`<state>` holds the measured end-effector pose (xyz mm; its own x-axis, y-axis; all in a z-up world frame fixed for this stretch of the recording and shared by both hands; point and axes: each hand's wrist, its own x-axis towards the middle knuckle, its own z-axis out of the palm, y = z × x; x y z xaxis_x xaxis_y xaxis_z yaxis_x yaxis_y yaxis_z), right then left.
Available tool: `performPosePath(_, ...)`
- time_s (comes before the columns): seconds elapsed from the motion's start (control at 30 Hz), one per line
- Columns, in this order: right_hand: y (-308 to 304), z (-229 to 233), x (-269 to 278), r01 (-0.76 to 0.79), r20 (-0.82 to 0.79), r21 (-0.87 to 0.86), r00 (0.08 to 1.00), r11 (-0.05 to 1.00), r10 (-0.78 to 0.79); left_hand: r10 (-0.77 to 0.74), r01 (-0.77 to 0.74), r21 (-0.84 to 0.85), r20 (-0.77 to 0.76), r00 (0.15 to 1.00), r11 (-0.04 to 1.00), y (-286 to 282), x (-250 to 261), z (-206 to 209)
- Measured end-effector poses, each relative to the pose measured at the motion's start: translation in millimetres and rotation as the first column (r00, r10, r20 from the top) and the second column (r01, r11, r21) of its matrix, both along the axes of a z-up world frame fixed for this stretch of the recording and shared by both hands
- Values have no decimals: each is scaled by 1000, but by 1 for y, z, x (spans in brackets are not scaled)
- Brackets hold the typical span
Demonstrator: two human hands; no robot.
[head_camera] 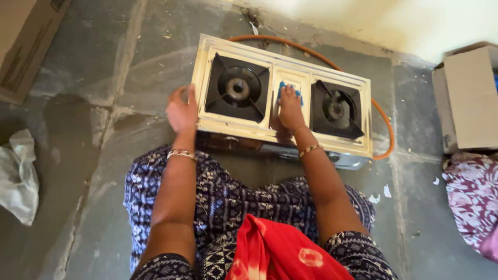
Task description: The person sits on the floor and cleans a portable two-burner gas stovetop using a blue cloth. They remove the burner grates, wipe the stovetop surface and burner areas, clean the grates separately, and then place the grates back on the stovetop.
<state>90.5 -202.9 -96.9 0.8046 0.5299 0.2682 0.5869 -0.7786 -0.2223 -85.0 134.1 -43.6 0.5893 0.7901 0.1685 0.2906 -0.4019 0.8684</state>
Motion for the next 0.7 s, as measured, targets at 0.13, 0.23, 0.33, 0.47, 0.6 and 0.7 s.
performPosePath(0.13,13,9,72,48,48,60,998,997,-51,-262,220,-418,-46,964,881,33,20,-28)
performPosePath(0.23,25,20,106,95,-38,65,995,993,-93,-419,428,-560,154,895,709,33,26,-35)
performPosePath(0.33,46,25,114,-72,-71,79,994,994,78,-466,478,-539,170,868,694,35,27,-31)
performPosePath(0.47,46,28,82,-183,-94,157,975,970,199,-471,486,-559,184,863,672,34,20,-25)
performPosePath(0.6,33,30,25,-171,-128,175,972,970,195,-442,459,-486,159,883,743,32,22,-28)
performPosePath(0.7,17,35,-48,-226,-79,158,967,961,241,-412,457,-516,208,887,724,29,23,-31)
